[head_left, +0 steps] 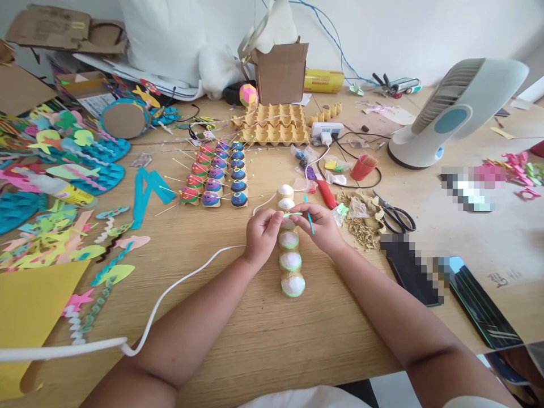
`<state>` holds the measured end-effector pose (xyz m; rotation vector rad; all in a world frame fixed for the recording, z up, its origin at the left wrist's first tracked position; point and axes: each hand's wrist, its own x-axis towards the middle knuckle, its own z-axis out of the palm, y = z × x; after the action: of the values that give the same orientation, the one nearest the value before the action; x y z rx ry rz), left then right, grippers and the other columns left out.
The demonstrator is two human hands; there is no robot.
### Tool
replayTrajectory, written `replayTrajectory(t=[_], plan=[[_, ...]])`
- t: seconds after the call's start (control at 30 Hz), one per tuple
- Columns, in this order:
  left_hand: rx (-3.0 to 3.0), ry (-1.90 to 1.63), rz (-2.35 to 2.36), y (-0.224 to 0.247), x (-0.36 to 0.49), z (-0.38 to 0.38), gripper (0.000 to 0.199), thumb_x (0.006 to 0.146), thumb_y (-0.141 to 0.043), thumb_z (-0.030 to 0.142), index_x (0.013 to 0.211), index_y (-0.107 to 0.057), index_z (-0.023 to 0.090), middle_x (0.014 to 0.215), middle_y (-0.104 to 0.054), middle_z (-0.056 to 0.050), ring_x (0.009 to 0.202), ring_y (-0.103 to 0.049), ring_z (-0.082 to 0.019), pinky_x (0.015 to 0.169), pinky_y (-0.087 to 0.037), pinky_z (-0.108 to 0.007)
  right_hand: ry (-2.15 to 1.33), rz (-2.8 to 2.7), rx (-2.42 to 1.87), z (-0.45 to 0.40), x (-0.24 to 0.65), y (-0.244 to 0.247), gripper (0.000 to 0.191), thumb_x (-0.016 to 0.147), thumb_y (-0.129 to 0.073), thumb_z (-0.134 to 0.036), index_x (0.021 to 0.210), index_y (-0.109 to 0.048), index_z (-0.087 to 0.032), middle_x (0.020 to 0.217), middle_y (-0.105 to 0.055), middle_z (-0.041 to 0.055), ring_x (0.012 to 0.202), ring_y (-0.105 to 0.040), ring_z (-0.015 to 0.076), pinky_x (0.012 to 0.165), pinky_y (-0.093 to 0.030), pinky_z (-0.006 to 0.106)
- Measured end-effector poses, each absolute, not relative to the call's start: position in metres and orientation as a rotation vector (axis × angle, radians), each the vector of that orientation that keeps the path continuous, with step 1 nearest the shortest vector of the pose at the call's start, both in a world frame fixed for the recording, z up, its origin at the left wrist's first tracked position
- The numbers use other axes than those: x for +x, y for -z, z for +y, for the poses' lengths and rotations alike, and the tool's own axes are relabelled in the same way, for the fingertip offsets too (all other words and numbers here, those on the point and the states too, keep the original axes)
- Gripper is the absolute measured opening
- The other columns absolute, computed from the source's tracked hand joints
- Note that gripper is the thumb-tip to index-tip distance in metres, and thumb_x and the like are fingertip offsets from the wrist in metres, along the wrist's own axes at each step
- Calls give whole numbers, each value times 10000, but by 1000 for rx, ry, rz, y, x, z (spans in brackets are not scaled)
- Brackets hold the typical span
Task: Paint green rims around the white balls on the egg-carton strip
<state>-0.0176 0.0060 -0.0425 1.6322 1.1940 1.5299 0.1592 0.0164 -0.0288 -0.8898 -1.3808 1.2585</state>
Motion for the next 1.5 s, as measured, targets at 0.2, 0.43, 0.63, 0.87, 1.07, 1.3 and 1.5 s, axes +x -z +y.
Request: replayTrajectory(t=[0.2,0.43,0.63,0.87,1.07,1.3,1.5], plan=[[1497,-1507,1106,44,-13,5,544,989,-657,738,1093,-777,218,1019,-827,-82,884,-758,-200,782,-583,-320,-1091,-1375,-968,16,162,24,490,772,-901,-688,873,-793,-221,755,-735,11,692,-626,134,652,-552,290],[1668,-1520,1095,48,-13,4,317,943,-836,459,1166,-825,234,932,-779,-47,748,-618,-150,681,-495,-293,-1079,-1361,-972,15,161,21,529,777,-876,-727,808,-780,-208,700,-700,2,652,-598,121,633,-523,280],[1786,-1555,1127,43,-16,5,226,1010,-763,441,1037,-836,228,969,-822,-65,852,-695,-187,770,-533,-336,-972,-1484,-994,14,164,21,565,862,-773,-765,745,-731,-214,693,-709,21,664,-607,147,657,-509,310],[1935,-1524,1133,38,-17,4,364,1090,-611,502,891,-762,237,887,-807,-51,869,-719,-208,846,-546,-384,-885,-1595,-1029,14,165,20,695,912,-602,-871,664,-620,-222,651,-624,10,635,-556,144,642,-440,317],[1855,-1509,1141,40,-16,4,296,1082,-626,448,918,-741,230,907,-794,-57,864,-695,-206,842,-540,-374,-921,-1568,-1050,15,163,19,611,858,-736,-816,743,-641,-224,681,-574,-17,654,-485,136,640,-395,313],[1733,-1532,1160,46,-15,7,162,1009,-731,382,1030,-781,230,1009,-813,-67,826,-657,-184,780,-533,-339,-1022,-1449,-1013,19,162,21,519,792,-872,-713,865,-686,-234,772,-639,-14,685,-488,132,651,-445,296],[1700,-1558,1147,45,-15,8,189,994,-762,425,1006,-789,239,983,-791,-58,854,-665,-186,765,-531,-319,-1056,-1447,-993,18,163,21,535,780,-873,-730,838,-688,-232,767,-656,-11,682,-499,132,660,-462,298]])
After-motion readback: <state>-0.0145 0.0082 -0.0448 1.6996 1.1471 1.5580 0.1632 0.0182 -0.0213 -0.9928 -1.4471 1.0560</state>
